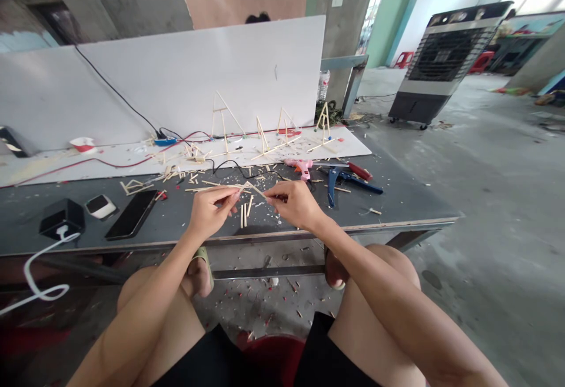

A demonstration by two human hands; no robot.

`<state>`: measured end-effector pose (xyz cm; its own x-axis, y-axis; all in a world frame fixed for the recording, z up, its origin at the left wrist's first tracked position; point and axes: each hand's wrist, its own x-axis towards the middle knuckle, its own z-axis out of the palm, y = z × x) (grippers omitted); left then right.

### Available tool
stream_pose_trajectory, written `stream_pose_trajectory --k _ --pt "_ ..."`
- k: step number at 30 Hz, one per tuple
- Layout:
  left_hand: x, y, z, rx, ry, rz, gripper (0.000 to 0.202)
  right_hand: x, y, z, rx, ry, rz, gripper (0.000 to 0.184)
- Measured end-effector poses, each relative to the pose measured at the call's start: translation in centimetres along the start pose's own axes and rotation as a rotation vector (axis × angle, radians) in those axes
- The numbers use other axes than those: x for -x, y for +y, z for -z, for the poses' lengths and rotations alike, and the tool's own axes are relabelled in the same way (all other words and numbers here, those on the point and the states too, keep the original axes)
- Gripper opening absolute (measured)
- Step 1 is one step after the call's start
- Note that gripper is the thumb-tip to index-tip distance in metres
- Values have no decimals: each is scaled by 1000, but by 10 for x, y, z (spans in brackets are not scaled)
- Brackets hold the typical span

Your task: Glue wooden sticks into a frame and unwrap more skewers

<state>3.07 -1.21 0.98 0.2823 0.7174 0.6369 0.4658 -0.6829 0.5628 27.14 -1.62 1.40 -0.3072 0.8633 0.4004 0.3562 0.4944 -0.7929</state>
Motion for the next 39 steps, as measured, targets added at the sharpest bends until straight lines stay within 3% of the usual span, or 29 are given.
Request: stream_pose_trajectory --k 6,10,17,21,25,32,39 --pt "-1 5 0 -29 16 -37 26 -1 -3 3 81 -4 17 19" --pt "-2 11 -1 -106 67 -141 23 0 -8 7 133 -21 77 18" --pt "-1 20 0 -141 119 -239 16 1 -9 9 126 63 119 24" --pt "3 25 -7 -28 90 -78 15 2 -10 13 119 30 126 21" --pt "8 25 -28 6 26 141 14 1 -2 19 189 -15 43 16" --pt "10 20 -63 -273 -198 360 9 -4 31 15 402 -208 -83 13" --pt "8 17 -73 -465 -344 472 17 -13 52 2 576 -316 -90 20"
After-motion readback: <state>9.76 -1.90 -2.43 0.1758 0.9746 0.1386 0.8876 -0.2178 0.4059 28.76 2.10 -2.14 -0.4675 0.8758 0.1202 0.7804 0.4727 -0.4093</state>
